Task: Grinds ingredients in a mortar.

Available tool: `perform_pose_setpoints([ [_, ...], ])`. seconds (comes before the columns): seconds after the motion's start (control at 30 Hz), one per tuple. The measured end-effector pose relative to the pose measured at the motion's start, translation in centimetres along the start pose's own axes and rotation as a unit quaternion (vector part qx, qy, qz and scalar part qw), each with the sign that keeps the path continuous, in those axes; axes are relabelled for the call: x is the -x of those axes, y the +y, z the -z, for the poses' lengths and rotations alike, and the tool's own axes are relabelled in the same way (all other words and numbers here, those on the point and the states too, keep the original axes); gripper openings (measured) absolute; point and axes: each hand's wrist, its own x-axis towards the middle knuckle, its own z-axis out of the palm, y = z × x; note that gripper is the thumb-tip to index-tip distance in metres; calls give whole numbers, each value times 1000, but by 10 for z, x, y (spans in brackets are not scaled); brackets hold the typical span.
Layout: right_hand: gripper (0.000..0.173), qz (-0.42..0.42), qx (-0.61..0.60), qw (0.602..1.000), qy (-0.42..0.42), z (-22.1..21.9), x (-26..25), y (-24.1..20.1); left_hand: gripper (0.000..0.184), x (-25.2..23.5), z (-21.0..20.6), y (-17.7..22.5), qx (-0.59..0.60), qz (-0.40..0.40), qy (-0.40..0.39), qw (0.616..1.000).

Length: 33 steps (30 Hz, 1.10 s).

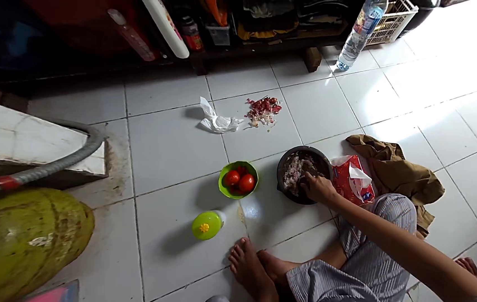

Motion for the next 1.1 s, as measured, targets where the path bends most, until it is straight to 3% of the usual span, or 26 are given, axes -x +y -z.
perform_pose_setpoints([
  [0.17, 47, -15, -52, 998, 20, 26, -34, 2, 42, 1, 10, 5, -37, -8, -22, 999],
  [0.27, 54, -10, -56, 998, -24, 5, -16, 2, 43, -1, 7, 2, -13, -8, -11, 1000],
  [0.37, 52, -4, -7, 1000, 5, -7, 7, -16, 38, -3, 5, 5, -29, -22, -5, 999],
  [0.53, 46, 17, -138, 990, -9, 28, -34, 33, 45, 3, 4, -4, -23, -25, -8, 999],
  [0.63, 53, -4, -76, 997, -14, 15, -8, 41, 48, -1, 0, -3, 15, -9, 1, 1000],
  [0.73, 50, 1, 26, 1000, 17, -5, 16, 10, 51, 1, -2, 1, 60, 27, 9, 998],
  [0.9, 46, -6, -27, 1000, 11, 28, -31, 4, 43, 3, 10, 1, -50, -29, -19, 998],
  [1.0, 53, -5, 12, 1000, -17, 6, -7, 3, 43, 1, 3, -2, -27, -37, 1, 999],
  [1.1, 50, -4, 25, 999, 28, -2, 4, 1, 40, 3, -1, -4, -17, -28, 2, 999],
])
